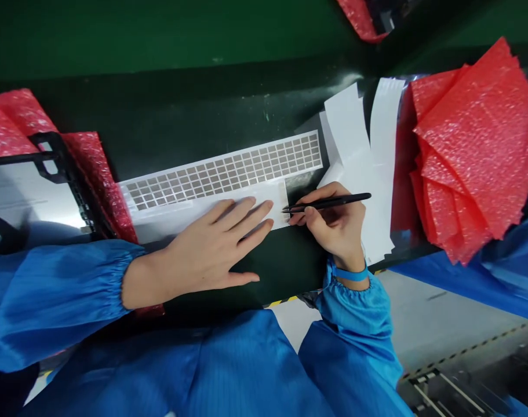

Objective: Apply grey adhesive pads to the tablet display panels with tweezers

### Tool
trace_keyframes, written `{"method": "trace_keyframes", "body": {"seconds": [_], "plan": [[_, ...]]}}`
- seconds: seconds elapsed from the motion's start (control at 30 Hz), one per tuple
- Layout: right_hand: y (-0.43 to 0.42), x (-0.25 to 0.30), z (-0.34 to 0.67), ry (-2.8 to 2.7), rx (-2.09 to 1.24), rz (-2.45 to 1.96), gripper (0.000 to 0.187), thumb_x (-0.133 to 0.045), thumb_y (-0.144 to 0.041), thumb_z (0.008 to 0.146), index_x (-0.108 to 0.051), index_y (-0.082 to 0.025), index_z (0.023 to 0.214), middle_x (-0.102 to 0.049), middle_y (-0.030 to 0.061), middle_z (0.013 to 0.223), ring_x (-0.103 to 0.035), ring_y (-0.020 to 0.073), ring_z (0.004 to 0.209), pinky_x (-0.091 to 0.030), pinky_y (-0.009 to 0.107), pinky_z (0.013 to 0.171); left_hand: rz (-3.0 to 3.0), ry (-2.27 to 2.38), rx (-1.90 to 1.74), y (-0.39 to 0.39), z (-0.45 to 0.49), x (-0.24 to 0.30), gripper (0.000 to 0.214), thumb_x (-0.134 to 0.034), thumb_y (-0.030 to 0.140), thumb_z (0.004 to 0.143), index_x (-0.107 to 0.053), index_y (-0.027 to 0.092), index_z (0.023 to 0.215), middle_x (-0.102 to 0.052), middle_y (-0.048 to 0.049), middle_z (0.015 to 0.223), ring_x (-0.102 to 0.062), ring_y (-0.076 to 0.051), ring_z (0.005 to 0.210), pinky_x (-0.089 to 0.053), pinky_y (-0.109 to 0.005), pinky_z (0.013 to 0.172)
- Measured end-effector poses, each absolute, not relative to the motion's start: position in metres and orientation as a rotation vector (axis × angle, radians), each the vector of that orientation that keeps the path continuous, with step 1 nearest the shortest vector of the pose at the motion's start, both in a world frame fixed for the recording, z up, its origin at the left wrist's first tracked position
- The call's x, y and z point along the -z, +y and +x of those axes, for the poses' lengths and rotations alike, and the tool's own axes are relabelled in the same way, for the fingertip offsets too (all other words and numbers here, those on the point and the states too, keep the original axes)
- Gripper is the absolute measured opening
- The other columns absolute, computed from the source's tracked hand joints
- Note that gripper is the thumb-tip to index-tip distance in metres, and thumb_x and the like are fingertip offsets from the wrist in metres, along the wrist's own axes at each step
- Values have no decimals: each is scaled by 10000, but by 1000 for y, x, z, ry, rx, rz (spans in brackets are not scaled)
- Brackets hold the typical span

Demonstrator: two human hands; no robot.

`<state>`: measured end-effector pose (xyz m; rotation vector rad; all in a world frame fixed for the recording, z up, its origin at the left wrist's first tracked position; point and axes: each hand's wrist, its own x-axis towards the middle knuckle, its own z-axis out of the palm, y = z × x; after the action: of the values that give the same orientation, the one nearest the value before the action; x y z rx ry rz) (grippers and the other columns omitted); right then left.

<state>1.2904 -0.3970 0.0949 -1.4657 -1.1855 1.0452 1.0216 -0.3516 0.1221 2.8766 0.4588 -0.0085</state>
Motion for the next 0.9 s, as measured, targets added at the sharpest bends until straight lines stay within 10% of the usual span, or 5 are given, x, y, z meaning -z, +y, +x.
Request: {"method": "trace_keyframes", "body": {"seconds": [0.9], "plan": [[-386, -98, 1290, -1075, -1024, -1433, 206, -962, -320, 866, -805, -187, 876, -845, 71, 760, -781, 225, 507, -662, 306, 477, 2860, 433, 16, -345, 1024, -118, 959, -586, 765, 1066, -547, 15, 1662, -437, -261, 1786, -484, -450, 1548, -443, -538, 1199]]}}
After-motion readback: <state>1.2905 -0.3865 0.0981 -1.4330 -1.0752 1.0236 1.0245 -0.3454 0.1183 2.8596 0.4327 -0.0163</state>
